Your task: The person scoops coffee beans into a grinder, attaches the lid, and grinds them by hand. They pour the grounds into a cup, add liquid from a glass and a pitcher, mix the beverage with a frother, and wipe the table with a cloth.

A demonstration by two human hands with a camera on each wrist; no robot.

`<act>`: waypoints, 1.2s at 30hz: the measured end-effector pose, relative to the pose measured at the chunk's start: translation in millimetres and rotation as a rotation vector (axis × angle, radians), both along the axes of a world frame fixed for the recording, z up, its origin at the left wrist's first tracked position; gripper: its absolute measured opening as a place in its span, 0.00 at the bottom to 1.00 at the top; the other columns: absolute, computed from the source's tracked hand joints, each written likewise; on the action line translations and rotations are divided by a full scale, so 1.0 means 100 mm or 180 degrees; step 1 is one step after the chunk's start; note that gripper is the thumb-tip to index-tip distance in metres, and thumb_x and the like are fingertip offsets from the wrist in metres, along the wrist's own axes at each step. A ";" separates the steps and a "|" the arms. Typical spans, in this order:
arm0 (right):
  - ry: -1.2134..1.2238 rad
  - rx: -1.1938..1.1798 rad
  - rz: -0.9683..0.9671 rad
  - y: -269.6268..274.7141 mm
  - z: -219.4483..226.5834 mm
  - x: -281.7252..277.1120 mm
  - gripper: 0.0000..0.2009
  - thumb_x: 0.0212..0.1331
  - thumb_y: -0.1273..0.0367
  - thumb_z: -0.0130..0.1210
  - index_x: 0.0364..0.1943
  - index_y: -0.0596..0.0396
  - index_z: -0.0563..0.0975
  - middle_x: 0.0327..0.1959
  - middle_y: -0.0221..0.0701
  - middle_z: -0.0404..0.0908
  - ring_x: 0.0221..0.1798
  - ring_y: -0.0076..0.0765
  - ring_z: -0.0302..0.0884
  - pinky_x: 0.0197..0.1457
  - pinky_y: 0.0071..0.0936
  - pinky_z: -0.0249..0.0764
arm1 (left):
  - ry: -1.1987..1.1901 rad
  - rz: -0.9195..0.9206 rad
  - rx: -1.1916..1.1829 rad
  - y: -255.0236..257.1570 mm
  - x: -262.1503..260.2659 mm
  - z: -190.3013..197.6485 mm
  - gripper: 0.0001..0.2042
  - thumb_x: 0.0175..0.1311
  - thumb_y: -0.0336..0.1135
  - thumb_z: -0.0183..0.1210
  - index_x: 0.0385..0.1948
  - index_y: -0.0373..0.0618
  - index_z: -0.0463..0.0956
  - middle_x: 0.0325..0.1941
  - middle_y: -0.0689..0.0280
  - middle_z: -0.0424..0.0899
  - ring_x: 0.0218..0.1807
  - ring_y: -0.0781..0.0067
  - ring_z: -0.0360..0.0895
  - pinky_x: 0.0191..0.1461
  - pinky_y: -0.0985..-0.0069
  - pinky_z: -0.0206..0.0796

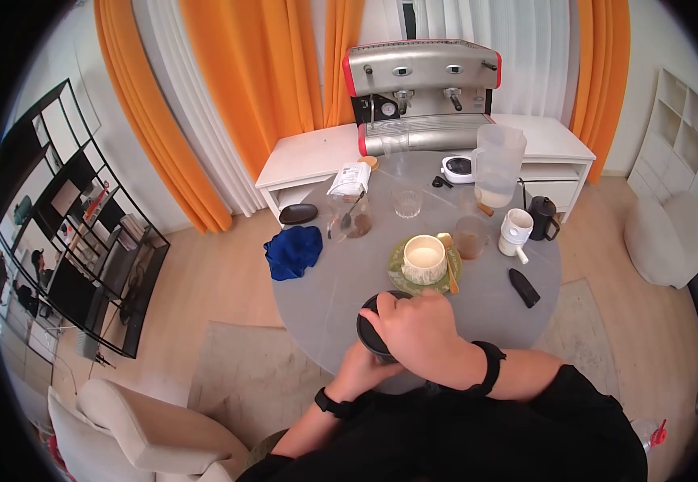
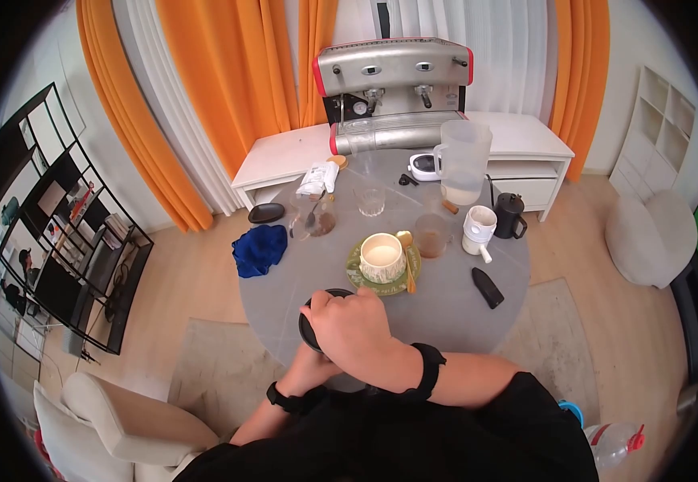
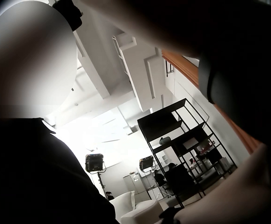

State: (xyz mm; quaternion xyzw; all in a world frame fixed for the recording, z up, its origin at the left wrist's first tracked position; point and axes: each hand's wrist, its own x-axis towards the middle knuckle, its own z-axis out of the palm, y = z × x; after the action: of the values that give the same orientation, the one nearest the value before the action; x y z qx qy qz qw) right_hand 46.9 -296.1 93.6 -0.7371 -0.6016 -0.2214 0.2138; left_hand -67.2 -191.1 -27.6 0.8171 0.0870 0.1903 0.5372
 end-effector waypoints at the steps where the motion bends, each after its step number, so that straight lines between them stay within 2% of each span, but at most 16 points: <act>1: 0.0027 -0.0028 0.0069 0.00 -0.01 0.03 0.19 0.55 0.53 0.63 0.24 0.54 0.74 0.11 0.29 0.73 0.15 0.37 0.73 0.26 0.31 0.69 | 0.0028 0.0071 -0.0028 -0.02 0.00 0.03 0.29 0.49 0.36 0.75 0.55 0.43 0.74 0.53 0.59 0.82 0.57 0.61 0.79 0.58 0.66 0.71; 3: 0.0067 -0.0074 0.0130 -0.06 -0.03 0.09 0.20 0.52 0.52 0.66 0.27 0.55 0.76 0.14 0.29 0.75 0.16 0.35 0.74 0.26 0.29 0.69 | 0.0071 0.0133 -0.0074 -0.05 -0.01 0.03 0.29 0.49 0.35 0.75 0.55 0.44 0.74 0.53 0.59 0.82 0.57 0.62 0.79 0.58 0.66 0.71; 5: 0.1461 0.0752 0.0937 -0.19 -0.04 0.24 0.28 0.42 0.51 0.74 0.39 0.57 0.77 0.28 0.34 0.80 0.29 0.34 0.79 0.30 0.30 0.69 | 0.0078 0.0052 -0.0281 -0.04 -0.01 0.04 0.30 0.49 0.35 0.74 0.56 0.43 0.73 0.53 0.59 0.82 0.57 0.64 0.79 0.59 0.67 0.70; 6: 0.1480 0.0576 0.1106 -0.28 -0.10 0.34 0.47 0.34 0.52 0.79 0.61 0.57 0.68 0.48 0.41 0.77 0.48 0.39 0.78 0.43 0.33 0.73 | -0.0063 0.0023 -0.0145 -0.03 -0.01 0.03 0.30 0.48 0.33 0.75 0.56 0.42 0.73 0.52 0.60 0.82 0.54 0.66 0.80 0.58 0.68 0.71; 7: 0.1470 0.0563 0.1112 -0.31 -0.20 0.36 0.47 0.34 0.52 0.79 0.61 0.57 0.68 0.48 0.41 0.77 0.48 0.39 0.78 0.43 0.33 0.73 | -0.0076 0.0030 -0.0154 -0.03 0.01 -0.02 0.30 0.48 0.33 0.75 0.56 0.42 0.73 0.52 0.60 0.82 0.54 0.66 0.80 0.58 0.68 0.71; 9: 0.2257 0.0719 0.1300 -0.34 -0.47 0.35 0.58 0.37 0.55 0.79 0.72 0.54 0.52 0.61 0.43 0.69 0.64 0.43 0.69 0.62 0.37 0.68 | -0.0522 0.0247 -0.0053 -0.04 0.02 -0.15 0.29 0.47 0.30 0.75 0.54 0.41 0.74 0.51 0.61 0.83 0.52 0.69 0.81 0.56 0.70 0.72; 10: 0.2262 0.0721 0.1291 -0.33 -0.60 0.31 0.58 0.37 0.55 0.79 0.72 0.54 0.52 0.61 0.43 0.69 0.64 0.43 0.69 0.62 0.37 0.68 | -0.0516 0.0239 -0.0055 -0.04 0.02 -0.13 0.29 0.47 0.30 0.75 0.54 0.41 0.74 0.51 0.61 0.83 0.52 0.69 0.81 0.56 0.70 0.72; 12: 0.3952 0.0529 0.1581 -0.27 -0.84 0.25 0.64 0.37 0.58 0.80 0.74 0.55 0.42 0.69 0.42 0.61 0.72 0.41 0.60 0.72 0.39 0.59 | 0.0025 -0.0348 -0.0864 -0.04 0.02 -0.07 0.29 0.46 0.28 0.74 0.53 0.39 0.74 0.50 0.62 0.83 0.51 0.69 0.81 0.55 0.71 0.73; 16: 0.3827 0.0587 0.1708 -0.13 -1.03 0.29 0.62 0.36 0.60 0.80 0.73 0.56 0.46 0.69 0.41 0.61 0.72 0.40 0.59 0.74 0.39 0.56 | -0.0017 -0.0206 -0.0417 -0.09 0.05 -0.03 0.29 0.44 0.26 0.74 0.52 0.37 0.74 0.49 0.61 0.83 0.50 0.69 0.81 0.54 0.70 0.73; 19: 0.3516 0.0671 0.1693 -0.08 -0.93 0.33 0.58 0.36 0.60 0.80 0.71 0.56 0.52 0.67 0.40 0.65 0.69 0.40 0.64 0.72 0.39 0.60 | 0.0106 0.0132 -0.0331 -0.17 0.06 0.10 0.31 0.40 0.27 0.76 0.51 0.38 0.73 0.48 0.61 0.83 0.50 0.68 0.81 0.54 0.70 0.73; 21: 0.3355 0.0564 0.1687 -0.15 -0.80 0.32 0.50 0.39 0.61 0.78 0.68 0.55 0.59 0.65 0.41 0.69 0.67 0.40 0.68 0.70 0.39 0.64 | -0.0402 0.0361 -0.0533 -0.23 0.05 0.11 0.32 0.37 0.30 0.77 0.51 0.39 0.74 0.47 0.61 0.82 0.49 0.68 0.81 0.54 0.70 0.73; 22: 0.3354 0.0563 0.1688 -0.17 -0.75 0.31 0.50 0.39 0.61 0.78 0.68 0.55 0.59 0.65 0.41 0.69 0.67 0.40 0.68 0.70 0.39 0.64 | -0.0403 0.0361 -0.0534 -0.24 0.04 0.13 0.32 0.37 0.30 0.77 0.51 0.39 0.74 0.47 0.61 0.82 0.49 0.68 0.81 0.54 0.70 0.73; 24: 0.3595 0.0308 0.1775 -0.21 -0.62 0.29 0.42 0.37 0.62 0.78 0.61 0.56 0.69 0.57 0.37 0.77 0.59 0.35 0.75 0.64 0.36 0.70 | -0.0344 0.0428 -0.0305 -0.24 0.04 0.21 0.34 0.36 0.32 0.78 0.51 0.41 0.74 0.47 0.62 0.82 0.51 0.66 0.80 0.55 0.69 0.72; 27: 0.3836 0.0163 0.1909 -0.31 -0.34 0.29 0.38 0.36 0.62 0.78 0.56 0.56 0.74 0.52 0.35 0.80 0.54 0.32 0.78 0.61 0.34 0.73 | -0.0436 0.0355 -0.0378 -0.37 0.02 0.38 0.32 0.36 0.33 0.77 0.49 0.40 0.75 0.48 0.61 0.82 0.52 0.65 0.79 0.58 0.68 0.70; 30: 0.3387 0.0072 0.2006 -0.37 -0.31 0.33 0.39 0.35 0.62 0.78 0.57 0.56 0.72 0.53 0.35 0.80 0.55 0.33 0.77 0.62 0.34 0.72 | -0.0337 0.0033 -0.0272 -0.39 -0.02 0.50 0.31 0.36 0.33 0.77 0.47 0.40 0.76 0.49 0.60 0.82 0.53 0.65 0.79 0.59 0.68 0.70; 36: 0.3583 0.0037 0.2115 -0.38 -0.39 0.34 0.39 0.35 0.61 0.78 0.57 0.57 0.72 0.54 0.36 0.79 0.56 0.33 0.76 0.63 0.34 0.71 | -0.0343 0.0070 -0.0268 -0.41 -0.03 0.46 0.30 0.36 0.33 0.78 0.47 0.38 0.77 0.48 0.60 0.83 0.53 0.65 0.80 0.59 0.68 0.70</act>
State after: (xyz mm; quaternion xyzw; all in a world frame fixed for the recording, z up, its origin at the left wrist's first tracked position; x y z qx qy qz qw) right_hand 81.2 -334.3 54.4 -0.5140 -0.5923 0.2730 0.5572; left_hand -70.7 -232.6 18.5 0.7813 0.0749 0.2361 0.5729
